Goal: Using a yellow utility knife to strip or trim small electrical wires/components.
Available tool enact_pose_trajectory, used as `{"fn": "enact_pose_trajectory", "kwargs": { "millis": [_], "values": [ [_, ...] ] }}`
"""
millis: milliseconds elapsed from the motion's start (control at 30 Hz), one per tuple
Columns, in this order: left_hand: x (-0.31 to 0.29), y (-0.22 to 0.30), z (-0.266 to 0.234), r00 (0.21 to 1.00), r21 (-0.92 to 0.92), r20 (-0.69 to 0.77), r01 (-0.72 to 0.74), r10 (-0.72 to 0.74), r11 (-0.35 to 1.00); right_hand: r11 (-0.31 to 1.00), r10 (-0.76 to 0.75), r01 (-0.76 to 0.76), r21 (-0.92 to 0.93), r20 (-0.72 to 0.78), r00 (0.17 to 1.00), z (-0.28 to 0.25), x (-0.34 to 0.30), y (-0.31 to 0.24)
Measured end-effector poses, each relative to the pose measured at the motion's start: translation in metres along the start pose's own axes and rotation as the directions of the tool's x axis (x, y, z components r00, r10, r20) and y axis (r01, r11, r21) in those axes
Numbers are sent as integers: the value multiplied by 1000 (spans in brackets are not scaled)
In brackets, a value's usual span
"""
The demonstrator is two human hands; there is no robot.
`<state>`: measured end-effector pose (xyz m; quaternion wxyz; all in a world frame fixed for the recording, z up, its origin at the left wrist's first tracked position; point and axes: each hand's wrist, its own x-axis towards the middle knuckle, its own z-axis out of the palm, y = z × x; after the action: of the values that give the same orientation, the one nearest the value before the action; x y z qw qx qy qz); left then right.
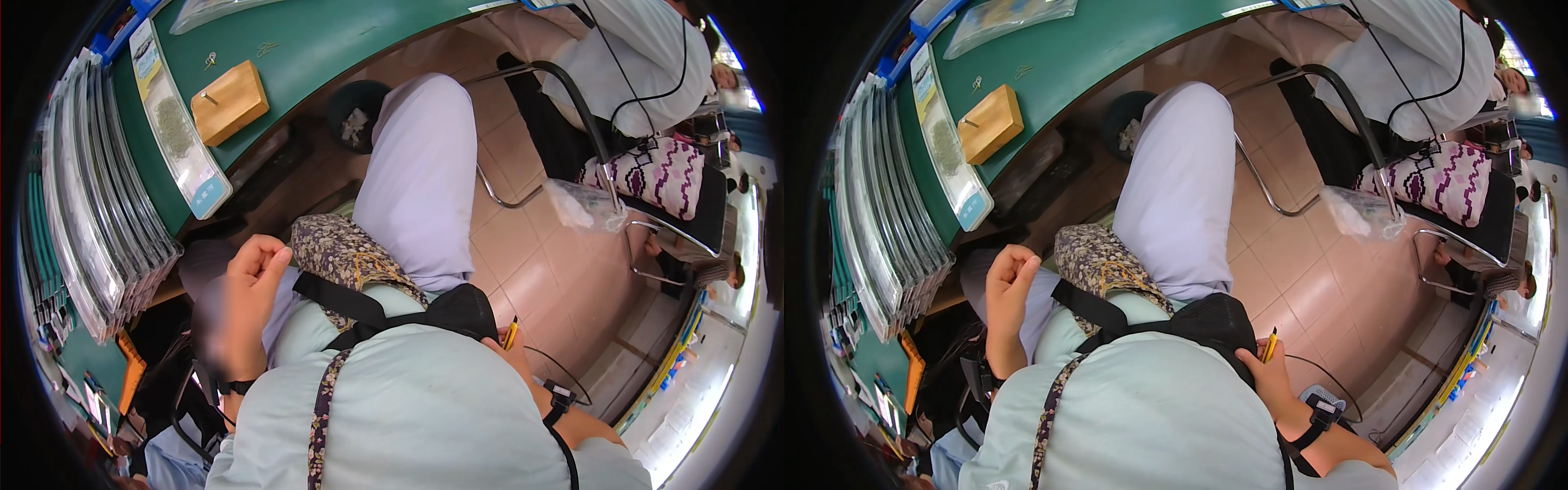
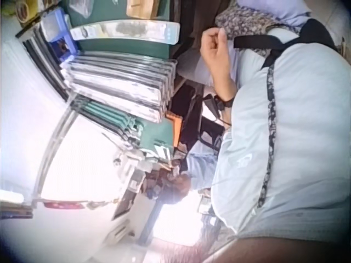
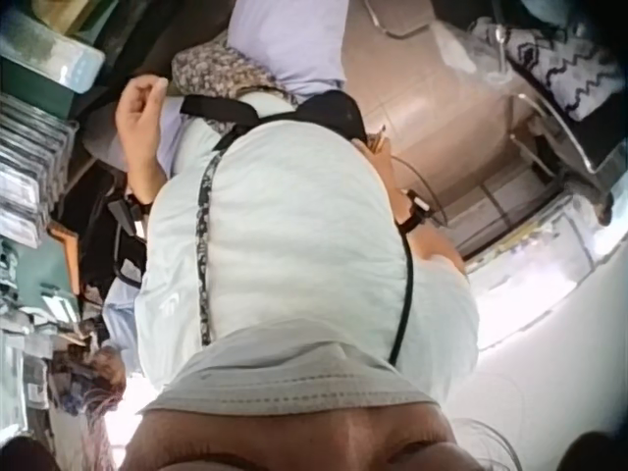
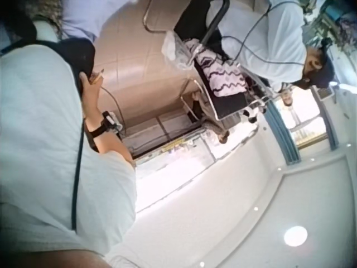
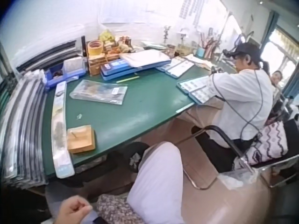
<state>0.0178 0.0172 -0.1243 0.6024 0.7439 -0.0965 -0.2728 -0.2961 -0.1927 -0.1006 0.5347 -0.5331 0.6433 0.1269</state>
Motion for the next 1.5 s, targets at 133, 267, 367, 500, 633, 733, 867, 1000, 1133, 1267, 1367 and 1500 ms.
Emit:
{"fn": "enact_pose_trajectory", "kwargs": {
  "millis": [133,267,367,500,633,733,867,1000,1133,1267,1367,1500],
  "values": [
    [-1,6,5,999,76,33,-9,6,997,999,-4,5,-42,21,1000,-14,1,14],
    [-4,4,-1,999,131,41,-32,27,991,944,111,-216,250,376,920,-45,9,52],
    [-4,0,-6,1000,107,-8,-21,22,994,826,112,-430,364,642,758,-56,14,69],
    [-7,-1,-8,1000,74,-24,12,-10,997,742,174,-587,323,753,635,-56,15,70],
    [-6,0,-8,1000,111,18,1,-3,994,661,225,-644,386,717,660,-50,9,62],
    [-5,-1,-8,1000,92,10,11,-12,996,610,249,-662,435,689,681,-45,6,59],
    [-1,-2,-8,1000,87,8,14,-15,996,555,262,-674,487,667,698,-42,0,54],
    [1,-2,-11,997,95,65,29,-35,995,501,268,-685,529,658,704,-40,-3,50],
    [2,-3,-12,996,95,67,43,-50,994,446,270,-688,573,647,714,-38,-6,47],
    [3,0,-10,996,105,64,52,-59,993,506,282,-622,598,567,774,-32,-17,25],
    [3,0,-7,999,101,22,36,-39,994,654,212,-436,618,404,890,-18,-13,17],
    [1,-2,-6,999,110,25,34,-37,993,981,28,-32,191,27,999,-14,-6,-13]
  ]
}}
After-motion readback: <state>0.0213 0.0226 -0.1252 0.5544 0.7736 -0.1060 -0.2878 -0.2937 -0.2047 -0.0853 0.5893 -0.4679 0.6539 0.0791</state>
